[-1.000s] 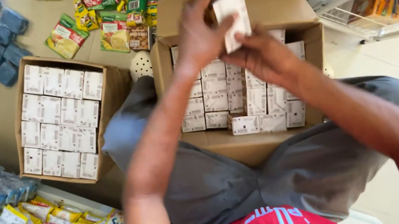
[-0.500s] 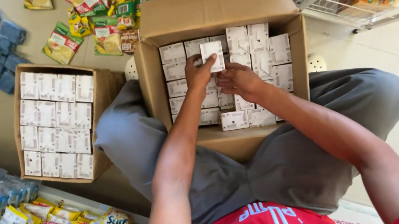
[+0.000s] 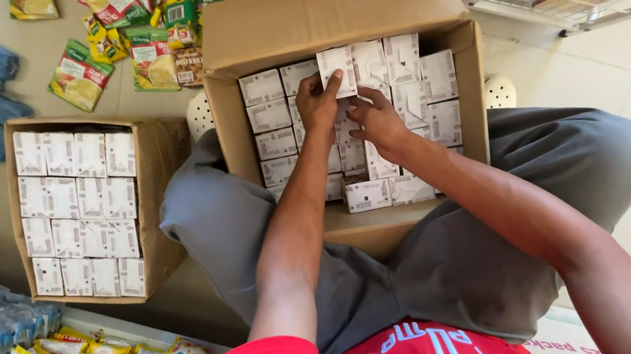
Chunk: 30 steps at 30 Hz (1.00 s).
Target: Packing small product boxes into larger cardboard shipping containers.
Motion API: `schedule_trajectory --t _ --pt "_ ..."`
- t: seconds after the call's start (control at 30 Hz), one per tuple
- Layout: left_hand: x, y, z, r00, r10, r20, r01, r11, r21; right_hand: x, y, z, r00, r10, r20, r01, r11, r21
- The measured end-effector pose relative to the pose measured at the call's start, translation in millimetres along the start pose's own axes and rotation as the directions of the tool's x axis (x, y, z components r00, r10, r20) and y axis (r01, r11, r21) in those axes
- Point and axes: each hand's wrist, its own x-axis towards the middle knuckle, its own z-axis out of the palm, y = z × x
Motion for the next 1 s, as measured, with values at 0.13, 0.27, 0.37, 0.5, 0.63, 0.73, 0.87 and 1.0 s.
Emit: schedule_trajectory --t 0.13,0.27,0.37,0.5,0.63,0.73,0.87,1.0 --pt "-6 17 -3 0.997 -0.071 0.036 0.071 0.997 -0.003 0 -1 2 1.0 -0.008 -0.028 0.006 0.998 -0.066" --pt "-2 16 -2 0.994 -0.097 0.041 0.097 0.995 0.012 -6 -8 5 0.999 0.005 -0.045 -0.008 0.997 -0.08" --pt "1 12 -1 0.994 -0.1 0.04 0.098 0.995 0.029 -8 -8 4 0.999 -0.005 -0.033 0.002 0.995 -0.098" --pt "-4 22 3 0.992 -0.116 0.041 0.115 0.993 0.04 -14 -13 5 0.999 -0.009 -0.033 0.006 0.994 -0.109" --pt "-3 19 3 0.996 -0.08 0.033 0.077 0.993 0.086 -21 -19 7 1.0 -0.021 -0.021 0.018 0.991 -0.136" --pt "8 12 5 1.0 -0.004 0.03 -0.003 0.976 0.218 -22 -21 8 1.0 -0.029 -0.007 0.028 0.988 -0.154" --pt "5 13 9 0.993 0.116 0.003 -0.106 0.903 0.416 -16 -13 4 0.997 -0.072 0.009 0.072 0.976 -0.207" --pt "-11 46 15 0.967 0.253 0.005 -0.204 0.765 0.611 -12 -9 6 0.993 -0.116 0.017 0.117 0.96 -0.254"
